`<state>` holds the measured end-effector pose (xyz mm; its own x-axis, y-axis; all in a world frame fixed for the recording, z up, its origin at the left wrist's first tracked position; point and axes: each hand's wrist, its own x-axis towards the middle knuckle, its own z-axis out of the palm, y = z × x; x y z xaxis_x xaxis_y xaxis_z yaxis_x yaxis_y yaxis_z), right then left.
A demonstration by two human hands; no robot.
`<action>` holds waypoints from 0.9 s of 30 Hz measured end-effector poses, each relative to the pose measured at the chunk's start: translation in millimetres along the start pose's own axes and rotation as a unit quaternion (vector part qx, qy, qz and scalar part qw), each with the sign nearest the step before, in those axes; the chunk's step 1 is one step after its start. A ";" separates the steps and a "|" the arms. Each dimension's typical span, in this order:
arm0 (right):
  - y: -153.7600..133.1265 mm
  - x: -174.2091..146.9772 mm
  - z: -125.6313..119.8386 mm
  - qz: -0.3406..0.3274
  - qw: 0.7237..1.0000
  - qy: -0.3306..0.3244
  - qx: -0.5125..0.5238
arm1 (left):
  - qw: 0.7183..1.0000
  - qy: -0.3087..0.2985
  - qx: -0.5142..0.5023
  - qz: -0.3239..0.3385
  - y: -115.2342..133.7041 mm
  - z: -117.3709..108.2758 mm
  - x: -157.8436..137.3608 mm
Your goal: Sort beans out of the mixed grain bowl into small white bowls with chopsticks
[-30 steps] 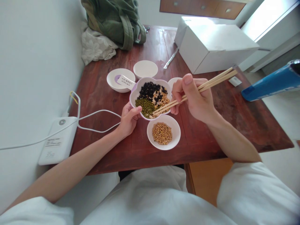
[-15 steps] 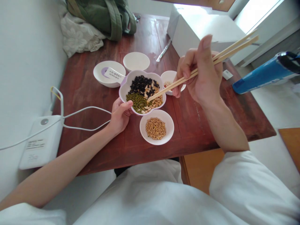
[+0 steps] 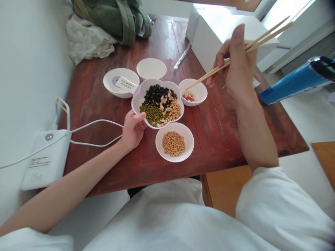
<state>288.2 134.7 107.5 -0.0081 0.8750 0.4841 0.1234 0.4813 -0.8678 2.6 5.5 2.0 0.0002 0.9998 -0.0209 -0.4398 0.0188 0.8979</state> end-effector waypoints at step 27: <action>-59.7 -41.9 17.8 0.026 0.975 -0.169 0.140 | 0.999 -0.015 -0.038 -0.019 -2.5 -5.8 -1.5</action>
<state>263.5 70.2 137.1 -0.3407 0.8437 0.4148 -0.1432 0.3895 -0.9098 -1.5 3.9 -2.8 0.0443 0.9982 -0.0402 -0.5058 0.0571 0.8608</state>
